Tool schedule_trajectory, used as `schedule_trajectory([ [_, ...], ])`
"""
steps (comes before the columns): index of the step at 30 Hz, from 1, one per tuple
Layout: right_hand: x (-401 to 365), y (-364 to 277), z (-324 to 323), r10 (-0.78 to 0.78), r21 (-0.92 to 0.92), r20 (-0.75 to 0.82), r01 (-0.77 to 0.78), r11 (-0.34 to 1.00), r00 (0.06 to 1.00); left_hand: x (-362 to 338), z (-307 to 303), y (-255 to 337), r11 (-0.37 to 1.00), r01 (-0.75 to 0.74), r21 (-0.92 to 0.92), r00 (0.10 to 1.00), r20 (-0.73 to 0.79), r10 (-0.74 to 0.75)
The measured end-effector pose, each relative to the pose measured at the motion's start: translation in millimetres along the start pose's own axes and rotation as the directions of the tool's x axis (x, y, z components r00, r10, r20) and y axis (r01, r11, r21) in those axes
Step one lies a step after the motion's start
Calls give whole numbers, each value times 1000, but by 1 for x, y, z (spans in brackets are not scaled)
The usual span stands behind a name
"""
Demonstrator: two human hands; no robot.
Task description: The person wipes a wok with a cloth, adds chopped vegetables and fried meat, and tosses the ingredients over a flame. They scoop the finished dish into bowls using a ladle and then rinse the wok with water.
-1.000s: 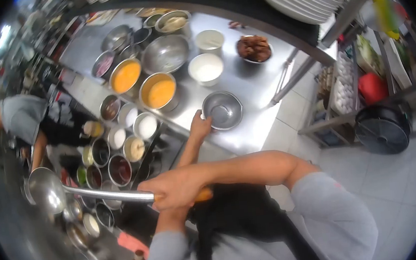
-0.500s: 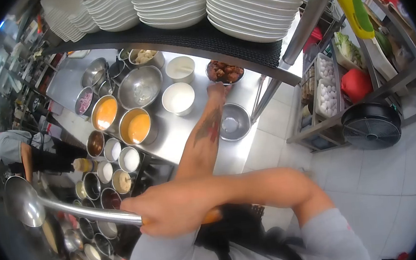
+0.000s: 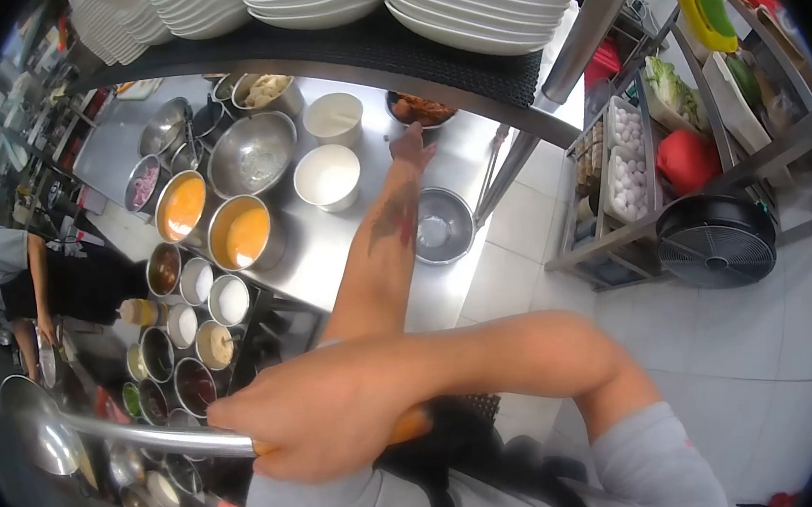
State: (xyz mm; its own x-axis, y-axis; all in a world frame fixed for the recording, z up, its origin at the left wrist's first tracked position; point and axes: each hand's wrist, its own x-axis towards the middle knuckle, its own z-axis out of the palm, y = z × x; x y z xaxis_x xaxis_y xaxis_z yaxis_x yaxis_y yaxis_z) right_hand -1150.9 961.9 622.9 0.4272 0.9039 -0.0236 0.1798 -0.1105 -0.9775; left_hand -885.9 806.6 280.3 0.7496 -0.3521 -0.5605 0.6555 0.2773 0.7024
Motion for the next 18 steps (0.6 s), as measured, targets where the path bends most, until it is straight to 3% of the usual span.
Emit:
schedule_trajectory([
  [4, -9, 6, -12, 0, -25, -24, -1, 1000, 1000, 32, 8, -9, 991, -103, -91, 993, 46, 107],
  [5, -11, 8, -15, 9, -17, -25, -9, 1000, 1000, 36, 13, -8, 983, -124, -133, 992, -5, 125],
  [8, -18, 10, -20, 88, 10, -31, -88, 996, 996, 35, 15, -5, 983, -175, -52, 985, -8, 175],
  [18, 22, -11, 4, 76, 40, -34, -74, 996, 997, -54, -64, -5, 952, -272, -142, 948, 131, 291],
])
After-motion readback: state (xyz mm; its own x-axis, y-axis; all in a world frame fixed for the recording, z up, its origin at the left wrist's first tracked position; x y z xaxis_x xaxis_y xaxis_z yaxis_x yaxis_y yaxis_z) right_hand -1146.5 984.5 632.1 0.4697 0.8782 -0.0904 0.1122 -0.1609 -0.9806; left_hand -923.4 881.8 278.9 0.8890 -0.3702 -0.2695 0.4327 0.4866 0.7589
